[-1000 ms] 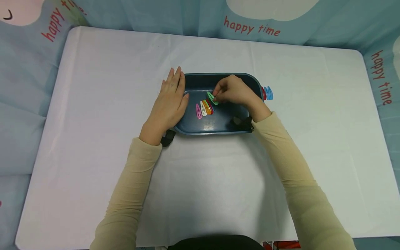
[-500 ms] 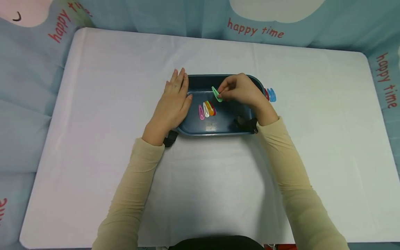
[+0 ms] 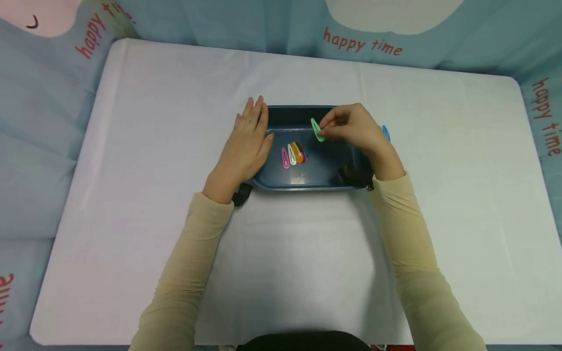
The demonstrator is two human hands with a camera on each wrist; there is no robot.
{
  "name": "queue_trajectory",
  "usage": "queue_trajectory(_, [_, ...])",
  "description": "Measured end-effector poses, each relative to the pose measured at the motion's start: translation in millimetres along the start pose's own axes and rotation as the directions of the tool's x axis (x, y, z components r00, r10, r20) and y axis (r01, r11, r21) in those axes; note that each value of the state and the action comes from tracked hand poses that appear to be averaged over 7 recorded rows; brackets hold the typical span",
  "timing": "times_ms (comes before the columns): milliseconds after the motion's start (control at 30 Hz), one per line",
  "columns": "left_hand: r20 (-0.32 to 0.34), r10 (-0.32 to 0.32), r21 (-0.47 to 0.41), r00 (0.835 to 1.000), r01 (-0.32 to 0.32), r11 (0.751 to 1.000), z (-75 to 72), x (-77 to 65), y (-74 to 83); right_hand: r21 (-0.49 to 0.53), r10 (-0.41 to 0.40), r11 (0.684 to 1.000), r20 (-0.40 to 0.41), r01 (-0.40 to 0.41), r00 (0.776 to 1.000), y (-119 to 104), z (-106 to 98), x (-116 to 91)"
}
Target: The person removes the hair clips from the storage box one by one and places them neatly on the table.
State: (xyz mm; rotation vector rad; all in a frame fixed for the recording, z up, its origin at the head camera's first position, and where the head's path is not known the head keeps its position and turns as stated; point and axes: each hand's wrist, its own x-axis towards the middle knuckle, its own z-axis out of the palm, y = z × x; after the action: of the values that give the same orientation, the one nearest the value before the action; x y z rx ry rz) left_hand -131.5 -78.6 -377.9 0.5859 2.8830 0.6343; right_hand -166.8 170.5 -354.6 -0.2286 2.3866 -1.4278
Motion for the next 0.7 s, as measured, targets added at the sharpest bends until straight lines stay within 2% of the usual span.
queue_trajectory(300, [-0.012,0.01,0.018,1.0,-0.01,1.0,1.2,-0.1,-0.5,0.101,0.028,0.995,-0.08,-0.02,0.996,3.9,-20.2,-9.1])
queue_trajectory(567, [-0.004,0.004,0.021,1.0,-0.004,1.0,0.6,0.0,0.1,0.108,0.065,0.993,-0.129,-0.051,0.989,4.7,-35.5,-20.5])
queue_trajectory(700, [-0.003,0.0,0.017,1.0,0.0,1.0,0.7,-0.1,0.2,0.121,0.049,0.992,-0.141,-0.032,0.989,5.8,-38.3,-22.5])
